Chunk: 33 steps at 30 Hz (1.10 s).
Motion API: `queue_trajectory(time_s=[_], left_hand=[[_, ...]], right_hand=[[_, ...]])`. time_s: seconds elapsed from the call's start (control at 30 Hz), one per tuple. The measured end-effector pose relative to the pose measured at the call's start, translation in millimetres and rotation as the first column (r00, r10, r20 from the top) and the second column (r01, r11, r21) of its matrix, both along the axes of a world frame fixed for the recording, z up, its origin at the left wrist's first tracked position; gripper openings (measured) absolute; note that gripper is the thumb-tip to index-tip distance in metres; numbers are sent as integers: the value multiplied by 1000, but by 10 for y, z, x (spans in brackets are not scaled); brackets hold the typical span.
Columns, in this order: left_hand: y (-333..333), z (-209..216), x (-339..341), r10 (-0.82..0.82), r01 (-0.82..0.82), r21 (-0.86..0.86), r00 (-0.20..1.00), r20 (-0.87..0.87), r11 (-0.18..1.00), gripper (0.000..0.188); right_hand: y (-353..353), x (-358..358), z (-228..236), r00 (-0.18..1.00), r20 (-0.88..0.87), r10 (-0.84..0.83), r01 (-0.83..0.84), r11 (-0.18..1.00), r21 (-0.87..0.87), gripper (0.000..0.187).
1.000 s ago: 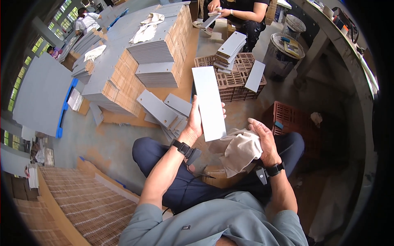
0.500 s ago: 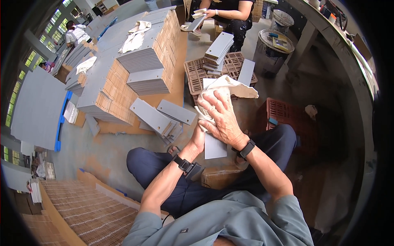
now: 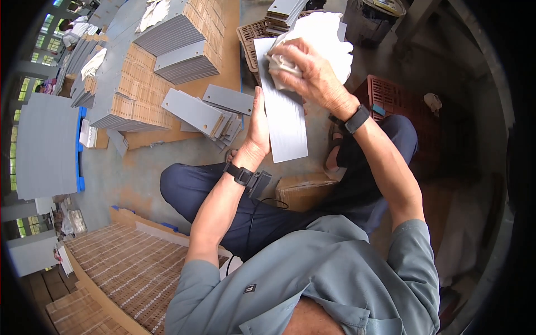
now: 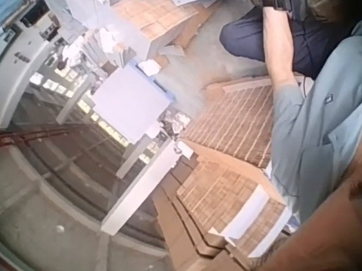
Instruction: Clean individual manufacturing boards with a cloth and stack them neatly onto a pile.
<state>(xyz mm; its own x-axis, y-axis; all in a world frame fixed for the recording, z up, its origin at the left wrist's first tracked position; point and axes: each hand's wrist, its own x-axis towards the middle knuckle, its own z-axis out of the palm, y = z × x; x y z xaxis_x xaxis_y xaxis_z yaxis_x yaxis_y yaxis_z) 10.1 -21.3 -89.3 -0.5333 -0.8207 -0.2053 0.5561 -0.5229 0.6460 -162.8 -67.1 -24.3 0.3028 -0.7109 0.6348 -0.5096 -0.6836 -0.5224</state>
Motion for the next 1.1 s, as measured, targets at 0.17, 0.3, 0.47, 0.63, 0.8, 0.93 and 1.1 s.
queue_trajectory(time_s=[0.17, 0.3, 0.47, 0.63, 0.8, 0.93, 1.1], left_hand=[[40, -53, -51, 156, -159, 32, 985, 76, 987, 87], [121, -186, -228, 73, -79, 120, 996, 54, 990, 87], [53, -344, -176, -75, 85, 84, 990, -122, 993, 88], [-31, -163, -89, 18, -13, 62, 997, -73, 998, 88], [-184, -157, -262, 287, -288, 14, 956, 60, 957, 81], [-350, -88, 0, 244, -245, -2, 966, -90, 970, 83], [-446, -39, 238, 477, -482, 88, 876, 73, 872, 56]], right_hand=[[557, 106, -481, 979, 18, 205, -204, 955, 216, 36], [694, -70, -610, 983, 94, 155, -177, 935, 308, 34], [356, -474, -612, 904, 156, -397, 329, 882, 338, 32], [393, -424, -8, 932, 78, -354, 360, 929, -85, 34], [823, 51, -315, 993, 3, 121, -120, 972, 201, 34], [1401, 64, -438, 913, 82, 399, -374, 742, 556, 35], [1520, -202, -584, 772, 503, -388, -242, 551, 798, 25]])
